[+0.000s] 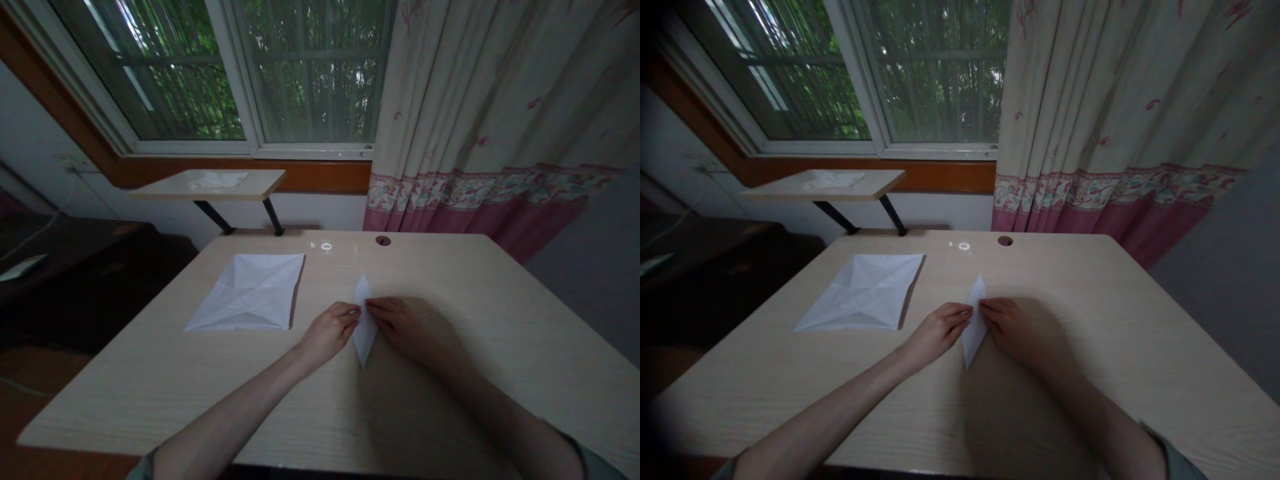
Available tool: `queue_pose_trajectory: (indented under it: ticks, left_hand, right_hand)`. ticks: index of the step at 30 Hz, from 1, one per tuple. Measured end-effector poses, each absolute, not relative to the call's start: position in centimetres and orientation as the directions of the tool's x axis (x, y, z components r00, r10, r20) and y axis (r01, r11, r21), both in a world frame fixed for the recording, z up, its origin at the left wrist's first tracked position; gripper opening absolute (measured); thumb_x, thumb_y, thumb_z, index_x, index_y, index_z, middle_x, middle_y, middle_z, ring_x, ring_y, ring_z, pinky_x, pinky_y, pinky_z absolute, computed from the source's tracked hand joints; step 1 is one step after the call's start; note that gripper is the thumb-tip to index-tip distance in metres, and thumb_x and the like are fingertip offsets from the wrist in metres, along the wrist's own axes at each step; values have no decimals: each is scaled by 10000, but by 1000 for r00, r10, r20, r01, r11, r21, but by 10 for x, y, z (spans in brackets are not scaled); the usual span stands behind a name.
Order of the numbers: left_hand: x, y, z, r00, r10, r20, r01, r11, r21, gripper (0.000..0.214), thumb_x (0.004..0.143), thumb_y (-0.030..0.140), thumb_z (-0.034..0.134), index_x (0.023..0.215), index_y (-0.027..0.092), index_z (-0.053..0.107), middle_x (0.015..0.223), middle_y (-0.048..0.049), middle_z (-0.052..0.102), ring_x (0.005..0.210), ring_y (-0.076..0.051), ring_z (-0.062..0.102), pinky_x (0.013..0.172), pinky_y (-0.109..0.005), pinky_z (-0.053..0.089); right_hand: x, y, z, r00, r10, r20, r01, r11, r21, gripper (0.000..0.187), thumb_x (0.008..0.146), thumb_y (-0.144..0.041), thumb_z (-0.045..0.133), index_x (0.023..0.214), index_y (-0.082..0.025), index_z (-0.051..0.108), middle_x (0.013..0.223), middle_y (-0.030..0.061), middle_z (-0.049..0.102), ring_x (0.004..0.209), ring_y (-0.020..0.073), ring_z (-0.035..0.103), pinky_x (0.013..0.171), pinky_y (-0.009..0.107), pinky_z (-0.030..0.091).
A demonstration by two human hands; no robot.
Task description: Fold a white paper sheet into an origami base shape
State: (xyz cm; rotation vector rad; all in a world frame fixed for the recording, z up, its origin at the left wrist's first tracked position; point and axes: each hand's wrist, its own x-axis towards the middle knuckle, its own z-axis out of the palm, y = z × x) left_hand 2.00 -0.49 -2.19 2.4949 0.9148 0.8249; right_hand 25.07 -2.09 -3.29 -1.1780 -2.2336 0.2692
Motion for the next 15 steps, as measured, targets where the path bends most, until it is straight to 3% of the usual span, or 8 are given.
queue_pose_trajectory:
  ticks: [9, 15]
  left_hand:
    - [15, 1, -17, 691, 643, 329, 461, -744, 485, 301, 926, 346, 654, 1172, 179, 702, 1244, -99, 678, 1172, -244, 607, 1022, -397, 511]
    - [11, -2, -9, 720, 639, 271, 460, -732, 502, 636, 780, 439, 799, 1327, 179, 604, 1324, -127, 626, 1234, -293, 559, 1054, -447, 483]
  right_hand:
    - [253, -20, -33, -466, 802, 374, 699, 592, -400, 364, 971, -202, 478, 1280, -258, 662, 1280, 75, 685, 1177, 239, 627, 1034, 495, 491]
    - [252, -21, -32, -456, 813, 362, 711, 577, -401, 373, 979, -206, 472, 1298, -282, 648, 1291, 67, 679, 1187, 239, 618, 1051, 507, 473]
